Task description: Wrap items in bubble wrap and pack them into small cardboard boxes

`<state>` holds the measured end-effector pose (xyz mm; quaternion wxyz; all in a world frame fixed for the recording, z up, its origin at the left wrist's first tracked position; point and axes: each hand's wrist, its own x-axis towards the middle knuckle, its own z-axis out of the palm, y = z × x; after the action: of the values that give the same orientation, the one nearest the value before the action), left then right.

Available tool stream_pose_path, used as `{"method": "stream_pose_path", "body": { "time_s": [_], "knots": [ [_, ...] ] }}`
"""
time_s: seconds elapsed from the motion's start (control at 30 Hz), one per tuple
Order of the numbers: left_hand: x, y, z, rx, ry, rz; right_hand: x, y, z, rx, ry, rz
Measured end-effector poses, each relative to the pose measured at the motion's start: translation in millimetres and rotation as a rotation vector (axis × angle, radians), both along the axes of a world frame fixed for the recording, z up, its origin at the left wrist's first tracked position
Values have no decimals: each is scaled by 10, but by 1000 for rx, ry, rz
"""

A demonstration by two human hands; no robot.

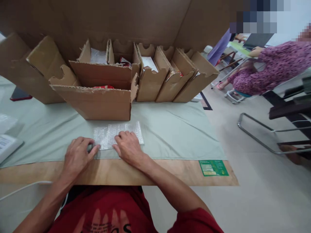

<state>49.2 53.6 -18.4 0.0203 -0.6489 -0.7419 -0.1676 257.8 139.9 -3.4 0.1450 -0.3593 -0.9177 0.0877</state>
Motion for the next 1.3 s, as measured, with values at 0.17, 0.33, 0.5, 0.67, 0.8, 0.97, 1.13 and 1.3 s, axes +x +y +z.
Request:
{"method": "stream_pose_path", "body": {
  "time_s": [0.17,0.33,0.5,0.67,0.8,0.97,1.13,1.3],
  "knots": [
    [19,53,43,-36,-296,30,162,93,-17,-313,507,-146],
    [-311,-21,207,-62,-645,201,851,140,174,-352,984,-505],
    [-557,-72,189,-94,-551,275,1390,67,25,-529,873,-765],
    [-604,-138,26,-65,-312,200,1536,1,-13,-257,702,-832],
    [-585,-58,-16,-15,-231,170,1355,268,67,-105,491,-695],
    [-488,139,12,4,-198,200,1125,750,24,-175,132,-632],
    [-456,200,-3,54,-307,296,1125,802,-26,-164,193,-580],
    [-455,217,29,77,-402,251,1169,630,30,32,462,-426]
  ]
}}
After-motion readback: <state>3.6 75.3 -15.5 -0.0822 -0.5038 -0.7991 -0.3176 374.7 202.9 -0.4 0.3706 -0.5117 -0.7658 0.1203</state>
